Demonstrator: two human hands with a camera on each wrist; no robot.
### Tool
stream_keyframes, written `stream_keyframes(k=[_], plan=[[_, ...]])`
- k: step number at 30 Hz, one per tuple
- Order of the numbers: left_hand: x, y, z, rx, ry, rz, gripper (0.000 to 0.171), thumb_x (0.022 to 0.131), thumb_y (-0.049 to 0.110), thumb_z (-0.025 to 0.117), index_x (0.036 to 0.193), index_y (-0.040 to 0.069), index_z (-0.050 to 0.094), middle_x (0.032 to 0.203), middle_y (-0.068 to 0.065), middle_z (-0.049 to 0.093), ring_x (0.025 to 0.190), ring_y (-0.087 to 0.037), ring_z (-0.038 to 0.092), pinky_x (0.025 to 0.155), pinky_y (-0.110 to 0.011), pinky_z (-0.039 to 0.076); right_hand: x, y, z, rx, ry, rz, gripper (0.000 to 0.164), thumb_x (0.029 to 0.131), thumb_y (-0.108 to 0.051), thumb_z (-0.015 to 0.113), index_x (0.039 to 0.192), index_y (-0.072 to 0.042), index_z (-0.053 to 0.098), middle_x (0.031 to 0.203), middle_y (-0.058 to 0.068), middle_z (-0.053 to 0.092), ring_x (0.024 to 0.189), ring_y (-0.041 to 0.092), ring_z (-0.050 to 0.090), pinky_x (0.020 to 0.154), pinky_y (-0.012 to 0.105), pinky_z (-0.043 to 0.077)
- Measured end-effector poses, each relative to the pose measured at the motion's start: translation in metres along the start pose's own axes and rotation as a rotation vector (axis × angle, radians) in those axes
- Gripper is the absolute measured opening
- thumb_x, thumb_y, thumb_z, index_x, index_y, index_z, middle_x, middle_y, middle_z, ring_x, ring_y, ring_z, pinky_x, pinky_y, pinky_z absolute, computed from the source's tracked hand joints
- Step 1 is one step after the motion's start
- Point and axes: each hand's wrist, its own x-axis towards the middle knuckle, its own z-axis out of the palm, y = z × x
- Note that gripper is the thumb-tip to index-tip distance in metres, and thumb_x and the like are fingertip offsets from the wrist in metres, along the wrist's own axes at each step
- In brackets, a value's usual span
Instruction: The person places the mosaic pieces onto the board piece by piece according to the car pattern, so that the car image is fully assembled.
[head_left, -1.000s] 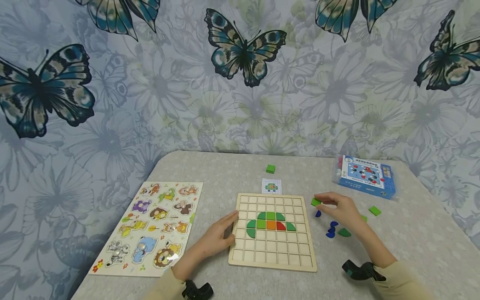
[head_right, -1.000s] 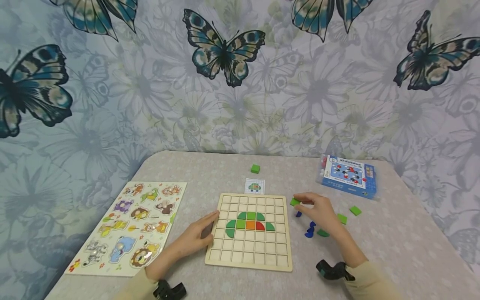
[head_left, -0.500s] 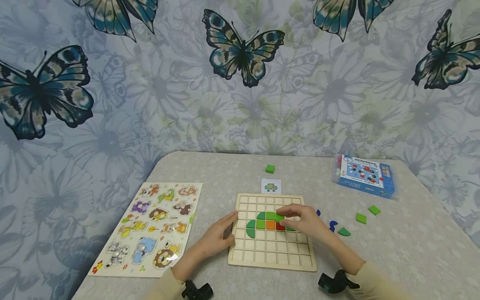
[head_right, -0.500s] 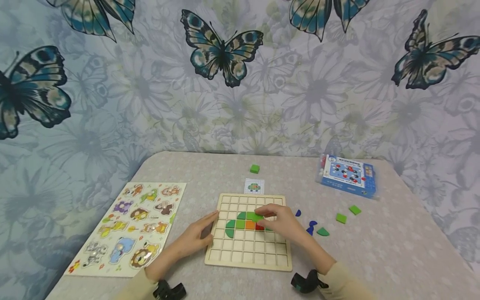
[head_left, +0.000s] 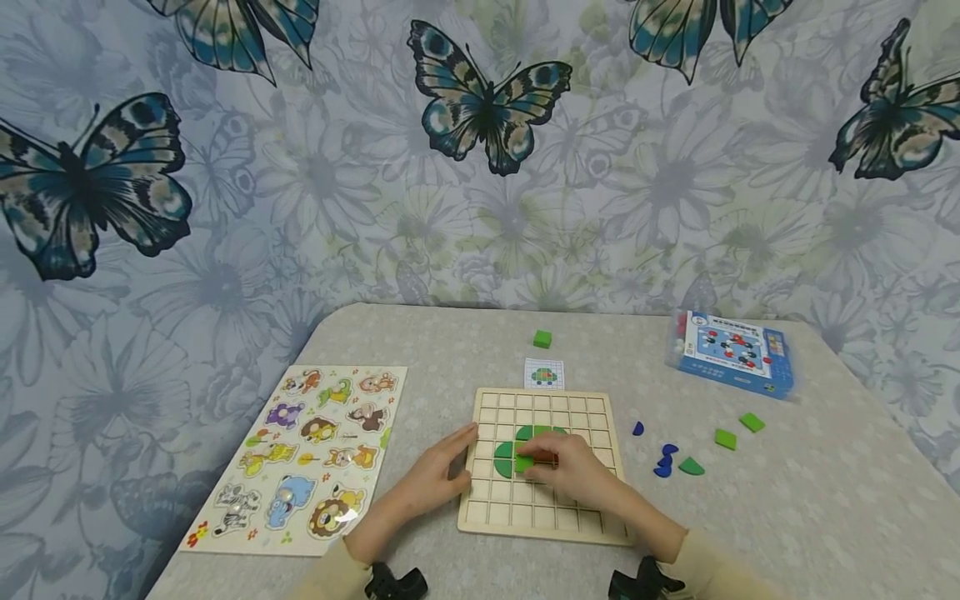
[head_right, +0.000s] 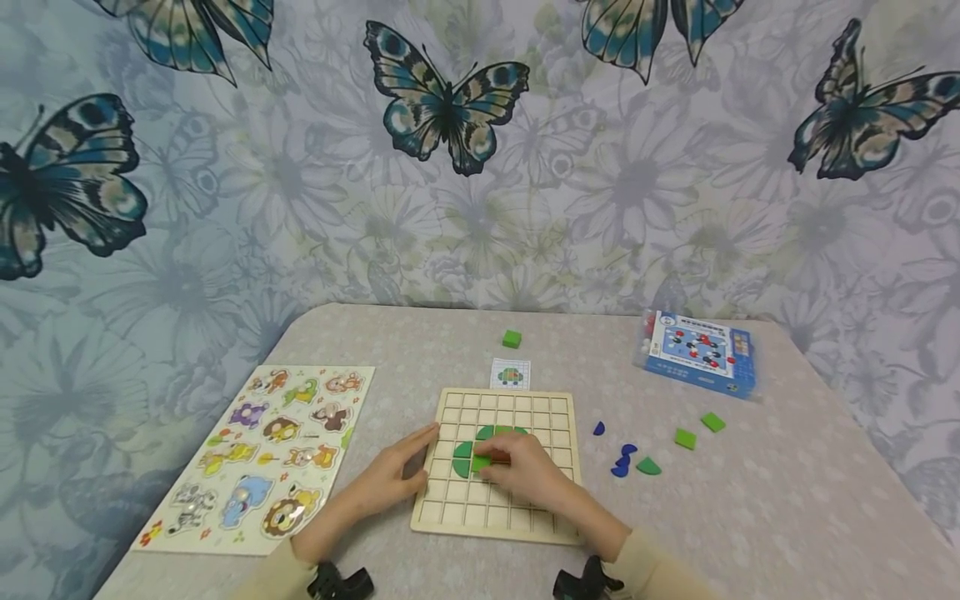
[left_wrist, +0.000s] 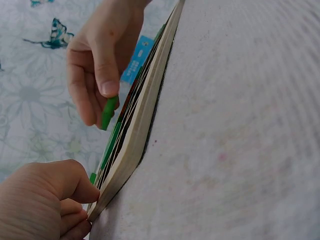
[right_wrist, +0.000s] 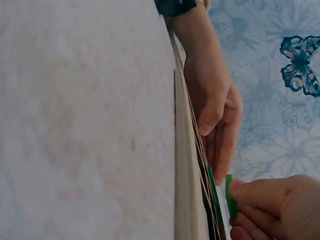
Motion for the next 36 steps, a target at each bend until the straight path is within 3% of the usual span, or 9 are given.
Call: stream_keyframes(k=[10, 18, 30, 36], plan=[[-0.0003, 0.0013, 0.0001, -0.012, -0.002, -0.016, 0.066, 0.083, 0.008, 0.055, 0.145, -0.001, 0.033, 0.149, -0.015, 0.032, 0.137, -0.027, 0.027, 0.108, -0.045, 0.027, -0.0007, 0.0058, 0.0087, -0.16, 0.041, -0.132, 0.028, 0.077, -0.01, 0.077, 0.104, -0.009, 0.072, 0.101, -0.002, 0.068, 0.095, 0.012, 0.059, 0.076, 0.024, 0.052], [-0.0005, 0.0019, -0.0005, -0.015, -0.005, -0.014, 0.065, 0.084, 0.008, 0.055, 0.145, -0.001, 0.033, 0.149, -0.014, 0.032, 0.137, -0.026, 0.027, 0.108, -0.045, 0.026, -0.0016, 0.0057, 0.0087, -0.223, 0.022, -0.16, 0.028, 0.077, -0.01, 0.077, 0.105, -0.01, 0.072, 0.103, -0.002, 0.068, 0.096, 0.012, 0.058, 0.077, 0.025, 0.05], [-0.0006, 0.002, -0.0005, -0.021, -0.009, -0.011, 0.066, 0.083, 0.008, 0.055, 0.145, -0.002, 0.033, 0.149, -0.015, 0.032, 0.137, -0.026, 0.027, 0.109, -0.045, 0.026, -0.0015, 0.0075, 0.0093, -0.252, 0.025, -0.213, 0.029, 0.076, -0.011, 0.077, 0.105, -0.009, 0.072, 0.104, -0.002, 0.068, 0.097, 0.014, 0.059, 0.078, 0.029, 0.051], [-0.0004, 0.0013, -0.0001, -0.016, -0.006, -0.005, 0.066, 0.083, 0.008, 0.055, 0.144, -0.003, 0.033, 0.149, -0.015, 0.032, 0.137, -0.026, 0.027, 0.109, -0.045, 0.026, -0.0033, 0.003, 0.0049, -0.198, 0.03, -0.203, 0.027, 0.078, -0.009, 0.076, 0.105, -0.008, 0.072, 0.103, -0.002, 0.068, 0.096, 0.013, 0.06, 0.077, 0.027, 0.052]])
